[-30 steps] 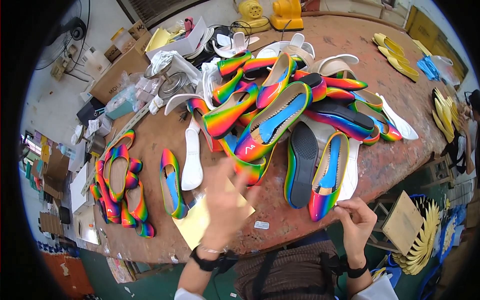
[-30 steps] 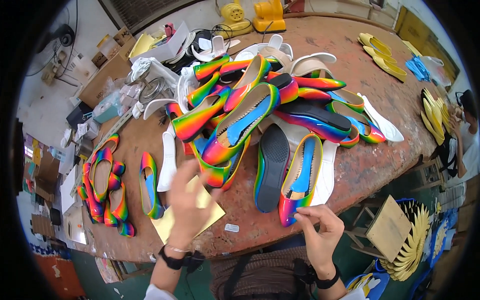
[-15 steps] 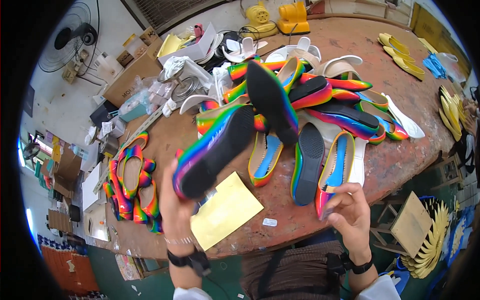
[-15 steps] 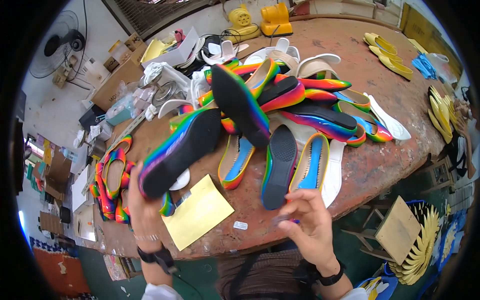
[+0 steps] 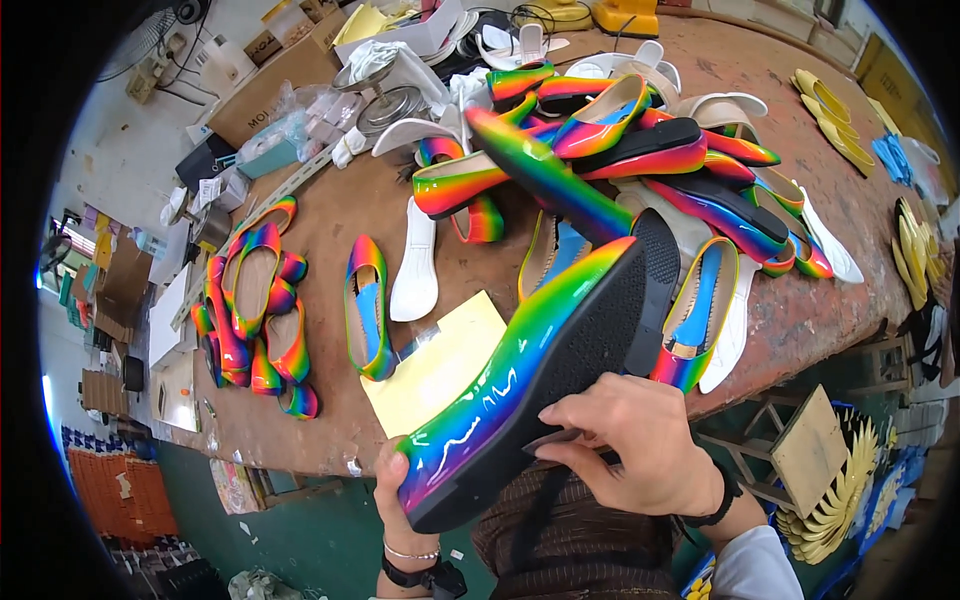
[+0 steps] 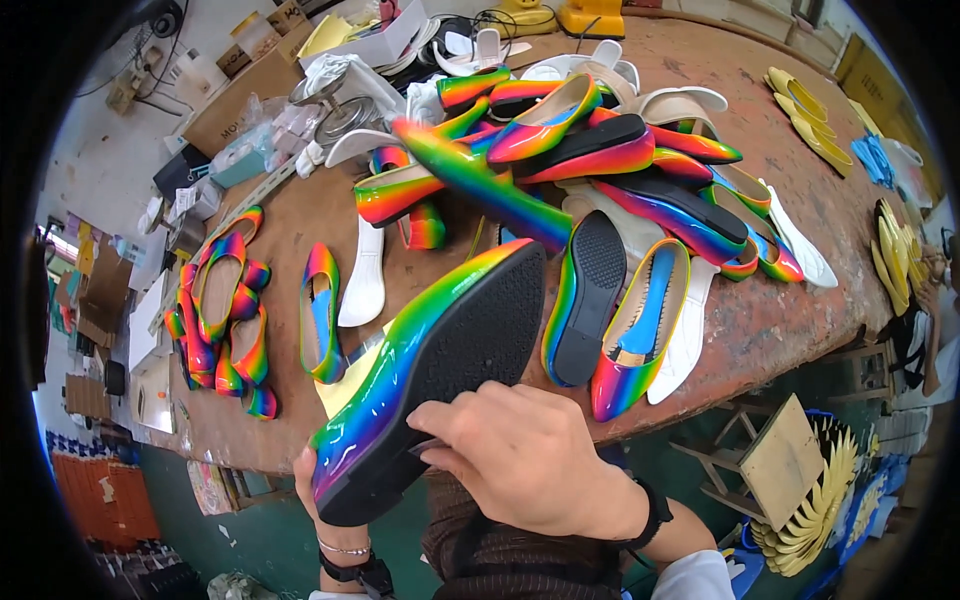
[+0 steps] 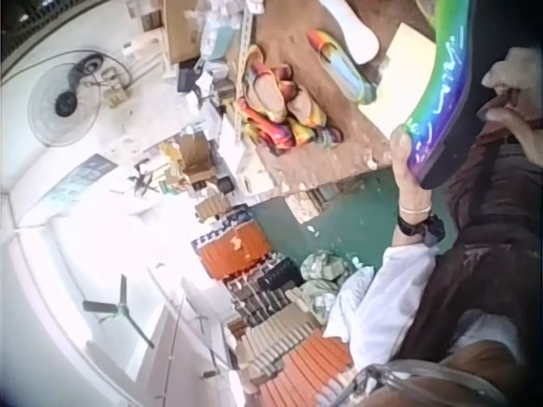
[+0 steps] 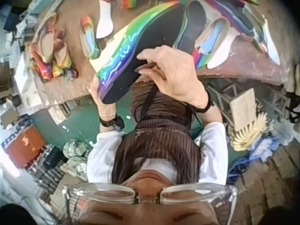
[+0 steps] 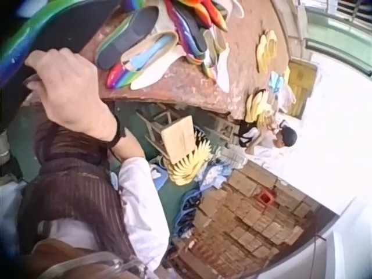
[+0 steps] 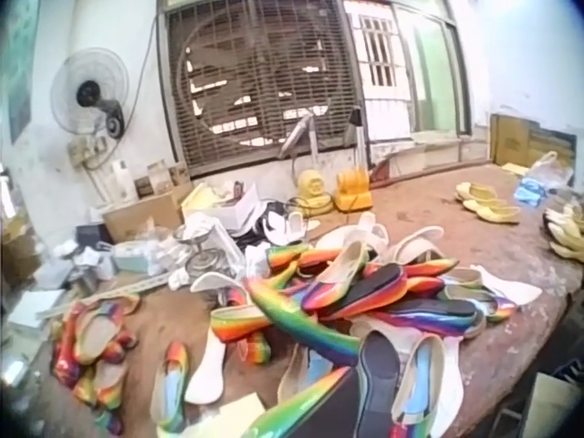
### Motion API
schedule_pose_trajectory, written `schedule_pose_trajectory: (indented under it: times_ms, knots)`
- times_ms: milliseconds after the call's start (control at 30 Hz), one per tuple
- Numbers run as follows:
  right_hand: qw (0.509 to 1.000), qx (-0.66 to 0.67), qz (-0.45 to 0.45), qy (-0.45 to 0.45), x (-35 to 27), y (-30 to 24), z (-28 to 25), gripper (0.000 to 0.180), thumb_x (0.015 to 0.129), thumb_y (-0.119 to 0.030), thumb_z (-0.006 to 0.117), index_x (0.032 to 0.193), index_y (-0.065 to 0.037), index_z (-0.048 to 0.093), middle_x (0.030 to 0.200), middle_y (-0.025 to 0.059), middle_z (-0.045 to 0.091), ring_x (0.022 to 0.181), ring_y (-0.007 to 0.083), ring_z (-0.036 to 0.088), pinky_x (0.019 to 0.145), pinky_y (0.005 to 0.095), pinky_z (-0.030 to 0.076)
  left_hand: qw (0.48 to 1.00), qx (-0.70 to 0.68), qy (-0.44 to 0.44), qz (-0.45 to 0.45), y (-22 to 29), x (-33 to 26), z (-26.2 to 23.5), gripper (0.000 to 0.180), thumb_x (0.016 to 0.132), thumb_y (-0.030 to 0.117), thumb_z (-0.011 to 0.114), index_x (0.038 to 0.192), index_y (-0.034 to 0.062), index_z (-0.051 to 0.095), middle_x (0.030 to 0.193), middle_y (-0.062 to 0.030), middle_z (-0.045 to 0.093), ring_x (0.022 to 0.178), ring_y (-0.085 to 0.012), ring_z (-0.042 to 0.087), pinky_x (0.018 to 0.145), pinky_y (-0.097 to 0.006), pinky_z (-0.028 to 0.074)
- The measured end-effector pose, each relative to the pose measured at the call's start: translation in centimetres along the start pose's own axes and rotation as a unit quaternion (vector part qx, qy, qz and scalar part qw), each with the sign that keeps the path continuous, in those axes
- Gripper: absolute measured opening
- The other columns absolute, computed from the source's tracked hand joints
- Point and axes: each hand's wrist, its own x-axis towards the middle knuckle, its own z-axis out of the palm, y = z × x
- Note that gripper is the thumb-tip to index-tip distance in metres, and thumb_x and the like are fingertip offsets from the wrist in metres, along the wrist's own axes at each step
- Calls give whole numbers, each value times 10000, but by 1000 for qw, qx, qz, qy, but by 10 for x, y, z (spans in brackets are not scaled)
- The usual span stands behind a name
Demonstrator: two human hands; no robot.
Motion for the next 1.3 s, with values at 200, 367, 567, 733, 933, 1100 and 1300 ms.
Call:
schedule_pose_trajectory:
  times_ms: [200,367,567,733,933,1100,1300]
  knots:
    - [967,-188,150,88,-1,-2,3,748,555,-408,917,1106,-35,575,726,64,559,617,250,602,539,340,457,997,66,-27,36,1,-5,-72,476,836,412,693,1095,30,573,1113,-223,664,952,-309,692,866,-432,584]
    - [949,-204,235,59,-27,54,32,353,760,-176,813,1012,-39,607,757,94,596,662,289,642,583,384,504,817,328,102,462,57,27,-75,429,798,392,775,784,9,581,815,-62,600,782,-171,594,756,-348,485]
    - [951,-208,231,-8,-36,97,104,363,803,-157,767,1106,-33,609,864,148,664,828,377,663,717,440,539,505,740,-46,441,106,142,-34,248,801,60,730,728,-46,518,690,-152,473,674,-297,502,628,-412,402]
    - [905,-111,411,-21,-16,114,129,470,800,-151,774,1201,-9,575,920,197,708,825,420,676,733,452,533,355,809,22,469,60,157,-42,250,792,54,726,1024,10,644,1122,-182,615,1077,-366,590,1057,-490,428]
    - [909,104,403,0,-61,103,91,218,816,0,730,1014,23,641,819,122,696,714,180,662,668,297,506,562,743,-206,300,-3,136,-36,386,830,140,734,1174,-2,631,1166,-154,612,1077,-353,576,918,-424,474]
    - [915,-40,393,86,-87,76,54,372,782,24,704,1141,-31,626,1108,180,660,958,306,654,826,376,505,671,699,-231,90,-7,124,-20,224,831,198,750,961,18,714,892,-128,649,817,-314,631,741,-423,503]
    - [931,-355,80,-24,-59,46,63,422,797,-109,620,1217,-109,663,1195,97,615,1157,293,573,1078,566,346,677,635,-366,65,-18,80,24,183,821,153,780,885,-10,726,749,-103,681,662,-174,621,653,-291,489]
